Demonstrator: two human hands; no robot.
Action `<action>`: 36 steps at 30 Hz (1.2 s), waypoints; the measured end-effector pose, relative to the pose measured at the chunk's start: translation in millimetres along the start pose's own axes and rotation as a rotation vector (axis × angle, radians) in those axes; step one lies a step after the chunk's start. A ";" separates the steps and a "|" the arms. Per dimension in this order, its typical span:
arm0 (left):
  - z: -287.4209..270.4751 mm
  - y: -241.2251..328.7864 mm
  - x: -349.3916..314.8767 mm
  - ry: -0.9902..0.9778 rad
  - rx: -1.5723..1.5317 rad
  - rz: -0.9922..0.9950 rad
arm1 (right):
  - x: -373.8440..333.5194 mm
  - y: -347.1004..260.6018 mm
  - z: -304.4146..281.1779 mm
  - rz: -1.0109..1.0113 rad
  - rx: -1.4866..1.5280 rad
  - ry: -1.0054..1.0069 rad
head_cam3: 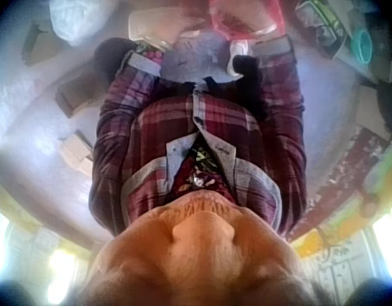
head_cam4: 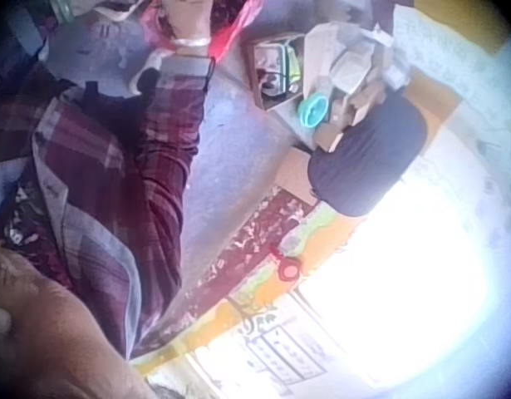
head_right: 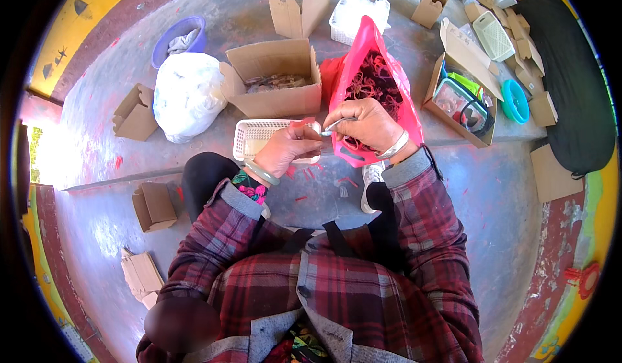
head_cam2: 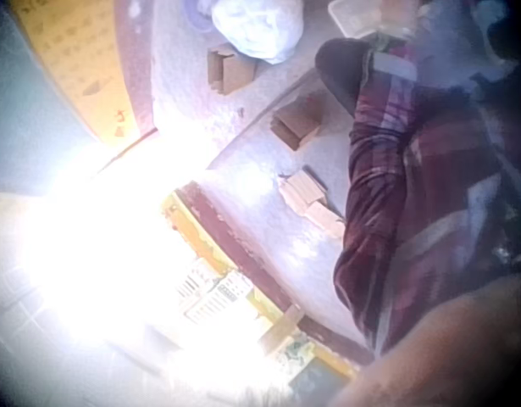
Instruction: The person sits on the floor and sorts small hair accessories, such as hair ties and clips, from a pink bag into a white basket. They handle the items one by one, inspecting them before placing them into the basket.
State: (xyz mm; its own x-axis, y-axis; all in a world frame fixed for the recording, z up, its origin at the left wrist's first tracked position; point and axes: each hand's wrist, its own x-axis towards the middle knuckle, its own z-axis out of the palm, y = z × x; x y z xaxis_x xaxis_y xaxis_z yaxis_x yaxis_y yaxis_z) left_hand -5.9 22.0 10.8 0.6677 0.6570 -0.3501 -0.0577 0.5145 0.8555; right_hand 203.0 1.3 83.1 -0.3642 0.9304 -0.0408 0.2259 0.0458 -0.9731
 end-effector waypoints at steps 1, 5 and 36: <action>-0.2 -1.3 0.0 -0.002 0.014 0.011 | -0.6 -2.8 2.1 -0.005 0.016 -0.032; 1.1 -2.9 1.8 -0.001 0.037 0.015 | -1.3 4.0 12.7 -0.150 -0.017 -0.120; -6.2 -12.5 0.9 -0.009 0.661 0.164 | 1.2 10.7 23.8 0.140 -0.208 -0.364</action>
State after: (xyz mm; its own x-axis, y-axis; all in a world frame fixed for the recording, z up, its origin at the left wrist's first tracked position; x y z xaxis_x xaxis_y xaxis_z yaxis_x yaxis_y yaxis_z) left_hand -9.2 19.6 -2.6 0.6952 0.6918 -0.1954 0.3051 -0.0378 0.9516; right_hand 183.5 -5.8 67.2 -0.6032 0.7459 -0.2824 0.4594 0.0355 -0.8875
